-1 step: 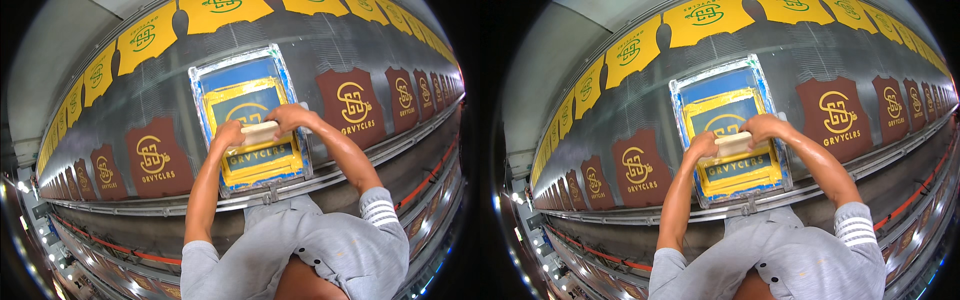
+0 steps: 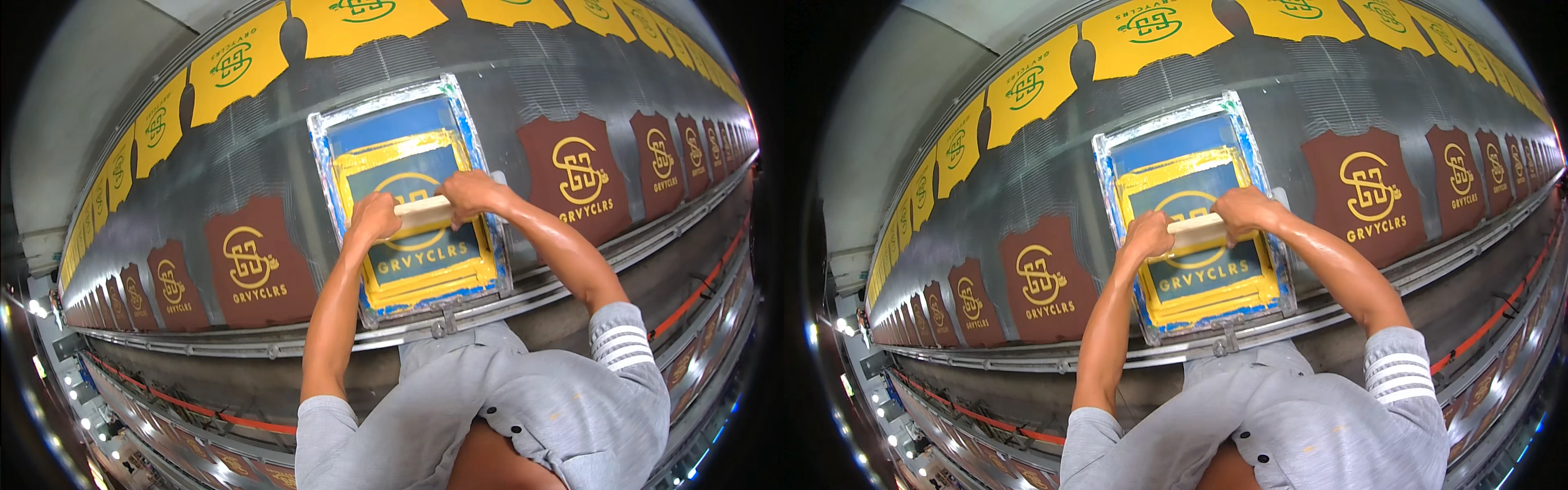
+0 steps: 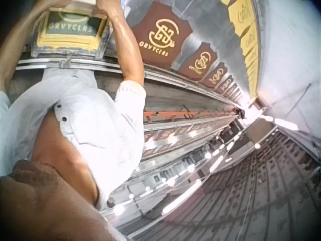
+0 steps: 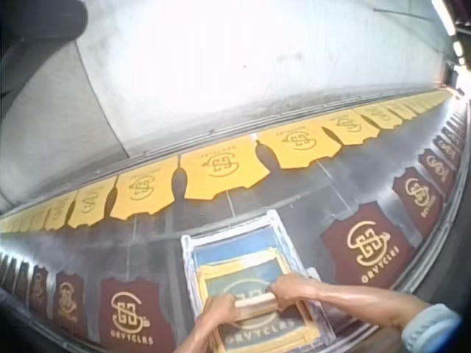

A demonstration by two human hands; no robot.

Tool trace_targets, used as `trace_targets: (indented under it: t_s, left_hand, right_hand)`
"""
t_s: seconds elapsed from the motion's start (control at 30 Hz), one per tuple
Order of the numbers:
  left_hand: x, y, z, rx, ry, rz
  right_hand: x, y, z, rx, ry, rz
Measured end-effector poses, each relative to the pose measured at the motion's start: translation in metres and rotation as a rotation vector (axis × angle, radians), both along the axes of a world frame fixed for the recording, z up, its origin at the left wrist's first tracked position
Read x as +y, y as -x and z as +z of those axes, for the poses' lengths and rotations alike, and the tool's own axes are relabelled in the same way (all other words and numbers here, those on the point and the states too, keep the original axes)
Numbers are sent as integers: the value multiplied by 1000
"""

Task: The person uses a squeegee to press yellow ink through a screen-printing stencil onto a maroon t-shirt on a conveyor. After completing the print, the person lifts the screen and walks down the line to the next station.

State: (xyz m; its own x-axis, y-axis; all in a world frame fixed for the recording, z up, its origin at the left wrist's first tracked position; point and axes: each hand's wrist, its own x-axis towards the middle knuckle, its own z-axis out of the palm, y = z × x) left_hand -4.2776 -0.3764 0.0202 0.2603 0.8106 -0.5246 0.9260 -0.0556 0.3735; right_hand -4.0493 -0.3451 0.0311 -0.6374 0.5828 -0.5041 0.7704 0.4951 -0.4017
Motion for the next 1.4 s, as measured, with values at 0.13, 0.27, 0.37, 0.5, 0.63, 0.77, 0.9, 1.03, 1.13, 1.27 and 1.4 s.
trace_targets:
  t_s: [0.13,0.27,0.37,0.5,0.63,0.77,0.9,1.03,1.13,1.27,1.4]
  left_hand:
    - [57,27,-16,59,-301,60]
    - [78,42,-19,86,-328,68]
    - [62,44,-25,48,-448,57]
    - [37,37,-36,29,-474,60]
    - [-29,32,-42,-24,-514,76]
    - [-88,21,-38,-7,-426,102]
    - [-161,6,-37,-15,-416,119]
    - [-209,-4,-34,-8,-406,120]
    - [-203,-1,-33,7,-436,57]
    - [-186,-8,-10,43,-343,6]
    - [-192,-21,-13,129,-367,-10]
  right_hand:
    - [63,13,-37,71,-312,-171]
    - [83,23,-46,172,-404,-142]
    - [74,25,-43,191,-425,-146]
    - [38,15,-48,228,-430,-144]
    - [-18,9,-42,251,-378,-137]
    - [-73,-2,-41,249,-337,-128]
    - [-145,-15,-37,269,-297,-141]
    - [-196,-24,-39,266,-266,-176]
    - [-190,-26,-39,282,-327,-126]
    - [-152,-36,-18,548,-52,-344]
    - [-84,-64,-71,492,-773,-953]
